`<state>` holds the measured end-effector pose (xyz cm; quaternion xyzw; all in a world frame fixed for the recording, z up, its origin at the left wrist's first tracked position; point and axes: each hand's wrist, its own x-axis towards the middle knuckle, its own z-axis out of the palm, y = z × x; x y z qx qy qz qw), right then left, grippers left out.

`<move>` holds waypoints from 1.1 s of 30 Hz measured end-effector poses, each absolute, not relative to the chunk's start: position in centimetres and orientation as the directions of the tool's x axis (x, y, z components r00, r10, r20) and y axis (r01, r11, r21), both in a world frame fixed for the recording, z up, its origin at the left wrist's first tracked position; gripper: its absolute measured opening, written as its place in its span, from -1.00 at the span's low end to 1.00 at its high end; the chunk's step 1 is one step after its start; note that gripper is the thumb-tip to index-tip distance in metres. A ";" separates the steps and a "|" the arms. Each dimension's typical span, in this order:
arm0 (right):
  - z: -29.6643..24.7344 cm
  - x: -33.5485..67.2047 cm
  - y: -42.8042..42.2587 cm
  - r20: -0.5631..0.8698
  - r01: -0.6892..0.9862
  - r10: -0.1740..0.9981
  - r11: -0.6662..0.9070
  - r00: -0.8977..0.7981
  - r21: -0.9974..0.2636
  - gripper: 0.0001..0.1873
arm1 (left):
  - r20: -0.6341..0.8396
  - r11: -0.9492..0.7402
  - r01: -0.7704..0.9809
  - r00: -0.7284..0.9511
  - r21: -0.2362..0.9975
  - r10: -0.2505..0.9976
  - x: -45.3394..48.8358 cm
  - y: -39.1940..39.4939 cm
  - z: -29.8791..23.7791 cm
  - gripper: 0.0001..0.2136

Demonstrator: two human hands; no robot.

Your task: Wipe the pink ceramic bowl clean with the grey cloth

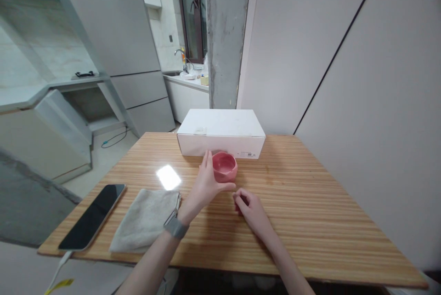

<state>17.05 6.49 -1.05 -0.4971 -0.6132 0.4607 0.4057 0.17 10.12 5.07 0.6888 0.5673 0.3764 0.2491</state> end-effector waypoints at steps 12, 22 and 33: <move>-0.7 16.9 6.3 0.099 0.401 0.974 0.175 -0.205 -0.899 -0.62 | 0.207 -0.198 0.751 0.083 0.630 0.975 -14.4 -2.1 3.0 -0.68; 0.0 14.7 4.0 -0.288 0.200 0.929 -0.244 -0.233 -0.949 -0.41 | 0.464 -0.566 0.813 0.451 0.138 0.762 -17.2 -8.5 -2.1 -0.50; 2.7 11.4 0.4 -0.369 -0.534 0.666 -0.744 -0.649 -0.402 -0.43 | 0.557 -0.529 0.652 0.191 0.544 0.808 -5.4 -5.4 -1.7 -0.60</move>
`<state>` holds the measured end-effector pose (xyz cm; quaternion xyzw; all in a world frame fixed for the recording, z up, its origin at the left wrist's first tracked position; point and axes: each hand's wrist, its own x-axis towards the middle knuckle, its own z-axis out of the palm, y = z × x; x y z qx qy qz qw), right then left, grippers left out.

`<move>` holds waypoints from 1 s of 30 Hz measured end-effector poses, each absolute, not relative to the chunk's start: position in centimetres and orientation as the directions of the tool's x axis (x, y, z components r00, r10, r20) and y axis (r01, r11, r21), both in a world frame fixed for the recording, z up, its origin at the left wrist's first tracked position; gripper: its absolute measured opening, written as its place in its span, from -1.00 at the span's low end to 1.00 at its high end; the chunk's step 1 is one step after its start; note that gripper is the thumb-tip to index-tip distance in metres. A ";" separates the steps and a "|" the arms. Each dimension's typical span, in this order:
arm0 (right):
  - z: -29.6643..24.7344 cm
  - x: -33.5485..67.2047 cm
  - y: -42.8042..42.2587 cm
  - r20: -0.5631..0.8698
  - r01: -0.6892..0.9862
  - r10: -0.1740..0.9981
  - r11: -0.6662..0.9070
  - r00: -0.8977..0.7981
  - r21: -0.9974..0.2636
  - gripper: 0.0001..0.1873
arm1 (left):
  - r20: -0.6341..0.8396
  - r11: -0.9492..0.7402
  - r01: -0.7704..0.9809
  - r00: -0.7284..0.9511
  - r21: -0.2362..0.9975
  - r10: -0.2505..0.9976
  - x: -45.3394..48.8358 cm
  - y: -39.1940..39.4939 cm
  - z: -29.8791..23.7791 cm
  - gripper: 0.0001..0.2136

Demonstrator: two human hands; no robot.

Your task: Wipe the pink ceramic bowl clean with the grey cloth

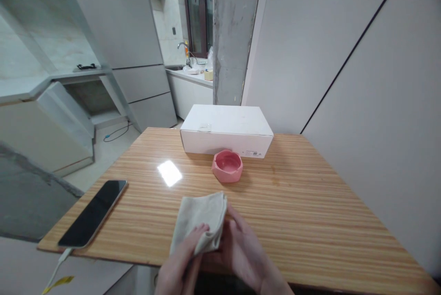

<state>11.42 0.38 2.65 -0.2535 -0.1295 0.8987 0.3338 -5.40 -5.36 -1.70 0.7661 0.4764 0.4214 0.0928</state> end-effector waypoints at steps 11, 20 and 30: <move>3.4 17.3 1.4 -0.689 -0.609 0.585 -0.749 -0.427 -0.259 -0.72 | 0.457 -0.570 0.426 0.343 0.703 0.821 -2.1 0.5 4.0 -0.56; 3.4 25.1 5.0 -0.583 -0.592 0.803 -0.411 0.124 -0.693 -0.80 | 0.191 -0.224 0.213 0.165 0.951 0.968 -1.9 14.1 2.3 0.18; 4.0 20.4 11.1 -0.065 -0.171 0.897 0.011 0.437 -0.985 -0.53 | 0.254 -0.279 0.177 0.153 0.944 0.955 -0.8 13.3 3.3 -0.27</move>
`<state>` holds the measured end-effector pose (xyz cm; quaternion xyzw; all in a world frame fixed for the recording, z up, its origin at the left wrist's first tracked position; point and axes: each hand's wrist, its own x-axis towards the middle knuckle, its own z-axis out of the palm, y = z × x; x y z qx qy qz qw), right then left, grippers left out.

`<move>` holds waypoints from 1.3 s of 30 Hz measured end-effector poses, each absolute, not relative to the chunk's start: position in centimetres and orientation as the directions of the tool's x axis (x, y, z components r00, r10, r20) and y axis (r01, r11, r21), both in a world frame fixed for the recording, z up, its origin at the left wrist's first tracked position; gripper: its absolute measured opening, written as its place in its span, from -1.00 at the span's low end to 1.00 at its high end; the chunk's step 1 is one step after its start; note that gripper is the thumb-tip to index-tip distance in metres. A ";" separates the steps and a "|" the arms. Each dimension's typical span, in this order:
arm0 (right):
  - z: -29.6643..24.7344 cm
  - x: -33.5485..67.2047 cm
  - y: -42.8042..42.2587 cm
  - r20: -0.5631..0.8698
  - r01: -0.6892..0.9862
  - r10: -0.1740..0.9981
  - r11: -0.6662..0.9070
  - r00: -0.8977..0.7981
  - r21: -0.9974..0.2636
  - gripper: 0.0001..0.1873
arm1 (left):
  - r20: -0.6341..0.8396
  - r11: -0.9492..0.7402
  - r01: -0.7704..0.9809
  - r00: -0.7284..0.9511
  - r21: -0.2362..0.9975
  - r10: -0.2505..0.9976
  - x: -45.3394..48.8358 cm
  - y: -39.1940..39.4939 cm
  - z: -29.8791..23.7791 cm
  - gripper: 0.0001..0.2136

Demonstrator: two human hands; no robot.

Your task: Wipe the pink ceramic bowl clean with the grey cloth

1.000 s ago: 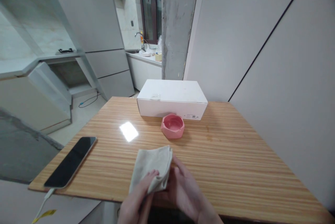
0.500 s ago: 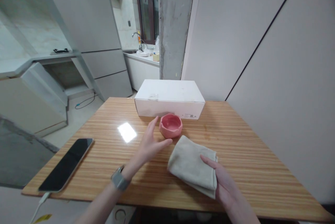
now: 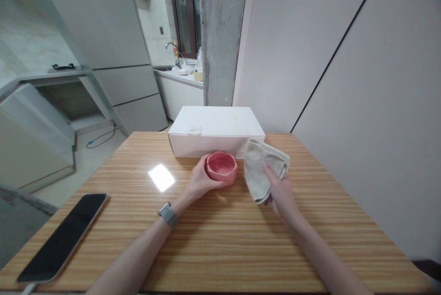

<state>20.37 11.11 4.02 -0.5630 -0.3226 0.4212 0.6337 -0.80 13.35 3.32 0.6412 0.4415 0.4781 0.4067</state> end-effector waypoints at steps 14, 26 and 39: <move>1.6 16.2 14.5 0.180 -0.028 0.959 0.190 0.218 -0.981 -0.62 | -0.112 0.250 -0.552 0.272 0.796 0.956 -0.4 13.4 3.3 -0.54; 4.2 18.0 12.1 0.597 0.262 0.648 0.750 -0.473 -0.607 -0.46 | -0.137 0.256 -0.453 0.279 0.854 0.950 -0.1 12.8 2.1 -0.58; 4.2 17.8 11.6 0.566 0.358 0.532 0.845 -0.630 -0.397 -0.48 | -0.139 0.332 -0.574 0.353 0.749 0.925 0.3 12.1 3.1 -0.50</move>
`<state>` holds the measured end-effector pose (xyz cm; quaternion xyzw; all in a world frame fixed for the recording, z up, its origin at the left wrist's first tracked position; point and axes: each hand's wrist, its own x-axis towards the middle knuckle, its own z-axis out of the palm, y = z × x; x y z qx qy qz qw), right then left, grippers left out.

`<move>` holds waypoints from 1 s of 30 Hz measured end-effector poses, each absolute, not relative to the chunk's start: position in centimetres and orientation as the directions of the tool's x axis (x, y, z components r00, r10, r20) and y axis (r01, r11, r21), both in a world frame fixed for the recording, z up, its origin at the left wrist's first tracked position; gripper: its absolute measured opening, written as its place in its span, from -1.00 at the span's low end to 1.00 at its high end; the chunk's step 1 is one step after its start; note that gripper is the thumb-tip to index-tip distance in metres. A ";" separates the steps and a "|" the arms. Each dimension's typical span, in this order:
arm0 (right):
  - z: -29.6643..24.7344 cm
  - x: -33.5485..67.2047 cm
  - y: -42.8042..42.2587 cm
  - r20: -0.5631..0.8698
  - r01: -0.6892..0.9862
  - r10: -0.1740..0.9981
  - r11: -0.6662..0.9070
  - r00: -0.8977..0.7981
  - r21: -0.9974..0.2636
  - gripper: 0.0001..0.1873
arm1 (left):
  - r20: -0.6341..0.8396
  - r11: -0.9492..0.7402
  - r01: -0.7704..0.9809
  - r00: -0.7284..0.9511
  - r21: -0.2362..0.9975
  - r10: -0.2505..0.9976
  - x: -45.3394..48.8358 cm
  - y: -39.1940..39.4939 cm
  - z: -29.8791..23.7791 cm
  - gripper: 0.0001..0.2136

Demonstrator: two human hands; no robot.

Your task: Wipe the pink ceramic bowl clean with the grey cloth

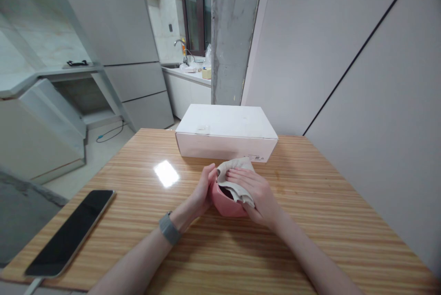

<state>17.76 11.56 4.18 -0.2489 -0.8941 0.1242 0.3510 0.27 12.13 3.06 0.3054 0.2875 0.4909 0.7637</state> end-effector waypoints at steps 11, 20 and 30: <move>5.2 16.0 10.6 0.464 0.457 0.600 0.799 -0.652 -0.390 -0.52 | -0.105 0.137 -0.472 0.093 0.871 0.990 0.8 12.7 1.5 -0.72; 5.9 16.0 10.8 0.416 0.491 0.593 0.805 -0.690 -0.332 -0.61 | -0.089 0.151 -0.463 0.153 0.873 0.984 0.7 12.0 2.2 -0.74; 5.9 16.0 11.1 0.393 0.386 0.517 0.846 -0.760 -0.367 -0.70 | -0.202 0.289 -0.306 0.287 0.907 0.936 -0.7 12.7 3.1 -0.65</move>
